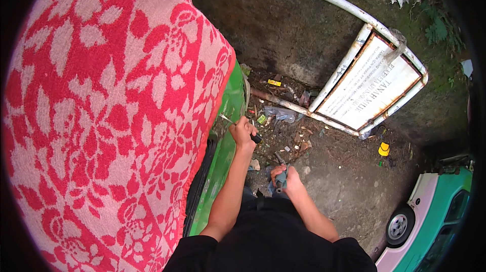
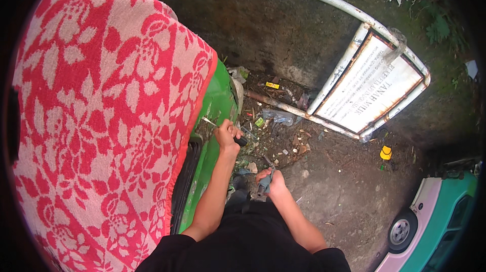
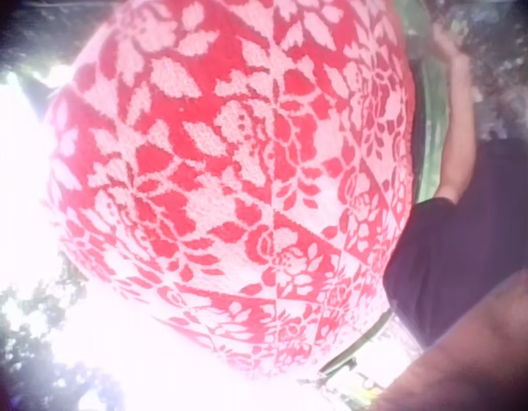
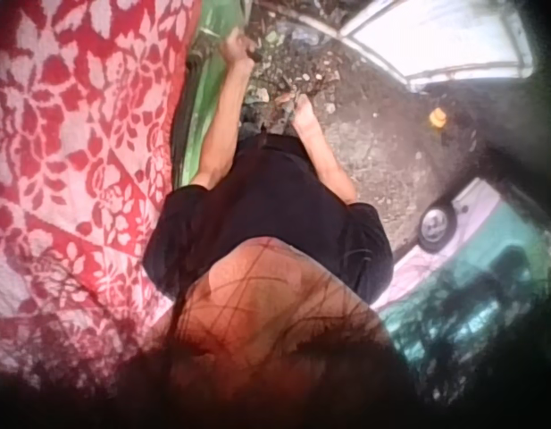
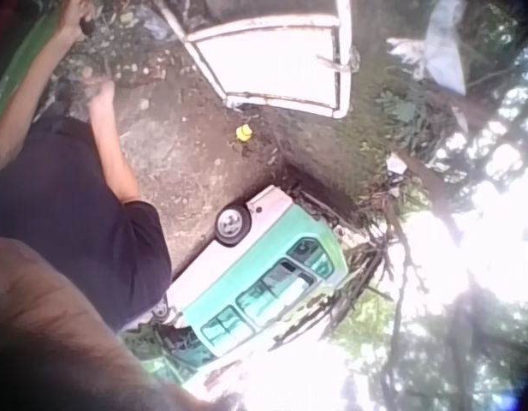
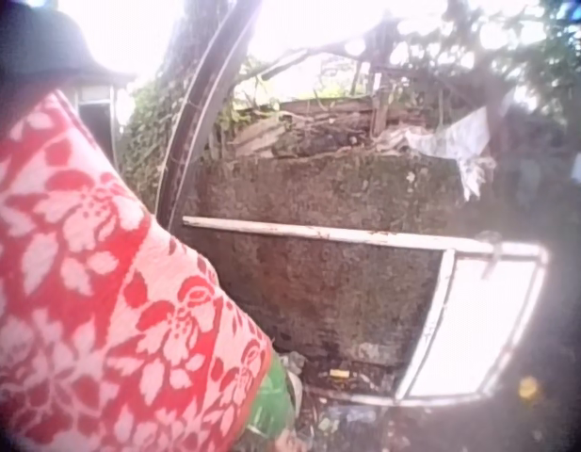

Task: The person uses a hammer and a screwdriver to repeatedly strike a fastener on the side of a green vehicle. The action is continuous and focused on the same spot along the vehicle's edge.

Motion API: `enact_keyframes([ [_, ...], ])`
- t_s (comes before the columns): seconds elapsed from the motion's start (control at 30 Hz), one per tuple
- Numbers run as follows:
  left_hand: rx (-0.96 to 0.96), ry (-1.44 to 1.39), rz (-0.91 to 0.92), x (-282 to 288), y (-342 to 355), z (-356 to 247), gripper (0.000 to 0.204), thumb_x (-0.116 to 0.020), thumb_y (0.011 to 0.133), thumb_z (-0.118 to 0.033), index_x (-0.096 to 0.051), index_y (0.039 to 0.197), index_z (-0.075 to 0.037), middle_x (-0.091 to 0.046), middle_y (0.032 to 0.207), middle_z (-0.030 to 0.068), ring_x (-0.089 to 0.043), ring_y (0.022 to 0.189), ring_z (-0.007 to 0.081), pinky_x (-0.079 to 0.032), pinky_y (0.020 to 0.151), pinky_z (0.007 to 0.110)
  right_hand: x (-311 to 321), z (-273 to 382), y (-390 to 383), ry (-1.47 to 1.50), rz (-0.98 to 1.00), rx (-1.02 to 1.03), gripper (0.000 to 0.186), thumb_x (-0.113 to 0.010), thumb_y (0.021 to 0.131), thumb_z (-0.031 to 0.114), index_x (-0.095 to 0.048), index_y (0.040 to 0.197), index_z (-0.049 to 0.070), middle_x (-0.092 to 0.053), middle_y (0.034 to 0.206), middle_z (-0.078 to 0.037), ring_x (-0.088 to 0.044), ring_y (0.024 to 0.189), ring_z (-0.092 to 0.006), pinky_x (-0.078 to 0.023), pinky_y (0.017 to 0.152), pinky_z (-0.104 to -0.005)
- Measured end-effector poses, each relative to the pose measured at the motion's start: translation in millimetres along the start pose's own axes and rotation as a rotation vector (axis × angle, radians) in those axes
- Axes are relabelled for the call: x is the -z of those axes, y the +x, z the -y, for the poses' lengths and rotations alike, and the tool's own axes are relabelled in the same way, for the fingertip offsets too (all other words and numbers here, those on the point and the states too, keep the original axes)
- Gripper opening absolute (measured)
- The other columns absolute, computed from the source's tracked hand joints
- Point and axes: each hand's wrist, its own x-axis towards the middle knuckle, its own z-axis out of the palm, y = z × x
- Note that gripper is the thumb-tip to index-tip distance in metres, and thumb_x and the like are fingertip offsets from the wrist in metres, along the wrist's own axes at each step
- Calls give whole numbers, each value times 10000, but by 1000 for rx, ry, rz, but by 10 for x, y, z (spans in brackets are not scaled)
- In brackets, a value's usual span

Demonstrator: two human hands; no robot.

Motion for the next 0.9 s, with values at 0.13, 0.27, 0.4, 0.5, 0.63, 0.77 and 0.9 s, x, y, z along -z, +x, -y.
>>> enact_keyframes([
  [0.13, -12, -15, -2, -5, -21, -23, 353, -549, 776, -66, -340, 499, -133, -332, 440, -1, -333, 327, 149, -338, 378, 332, -241, -221, -271, -214, 257, -349, 275, -446, 952, 220, -456, 729, 59, -415, 562, 20, -432, 479, -89, -401, 468, -260],
  [0.27, -24, -21, 7, -26, -17, -26, 354, -550, 776, -65, -339, 499, -129, -333, 443, -3, -334, 330, 147, -336, 381, 332, -149, -48, -253, -96, 133, -177, 269, -441, 976, 227, -459, 767, 60, -410, 589, 23, -415, 471, -78, -381, 463, -252],
  [0.4, -30, -3, 0, -29, -48, -56, 356, -548, 776, -57, -337, 497, -124, -333, 445, -6, -332, 332, 142, -332, 380, 327, -176, -190, -227, -130, 44, -74, 285, -436, 998, 254, -460, 789, 63, -401, 600, 33, -389, 452, -60, -371, 446, -246],
  [0.5, -90, 5, 34, -6, -1, -98, 358, -545, 778, -50, -336, 495, -121, -334, 445, -5, -341, 337, 140, -330, 380, 325, -268, -301, -376, -275, 313, -394, 312, -436, 987, 274, -462, 755, 67, -405, 578, 38, -378, 441, -61, -367, 440, -247],
  [0.63, -79, 4, 37, -38, -39, -121, 352, -545, 781, -51, -344, 500, -117, -326, 442, -5, -343, 343, 139, -327, 380, 328, -135, -22, -169, -175, 82, -202, 331, -457, 969, 302, -481, 740, 64, -412, 569, 43, -418, 456, -62, -373, 453, -244],
  [0.77, -12, -36, 39, -126, -106, -158, 335, -546, 777, -61, -356, 506, -116, -317, 439, -2, -340, 346, 153, -343, 402, 341, -43, 140, -59, -154, 57, -147, 328, -455, 963, 289, -487, 729, 62, -422, 571, 40, -436, 464, -69, -382, 459, -251],
  [0.9, 91, -82, -7, -111, -148, -51, 324, -550, 766, -71, -359, 508, -117, -318, 438, 4, -343, 347, 169, -362, 426, 352, -168, 80, -92, -141, 114, -156, 321, -450, 963, 283, -492, 735, 62, -424, 568, 38, -438, 467, -75, -381, 461, -254],
])
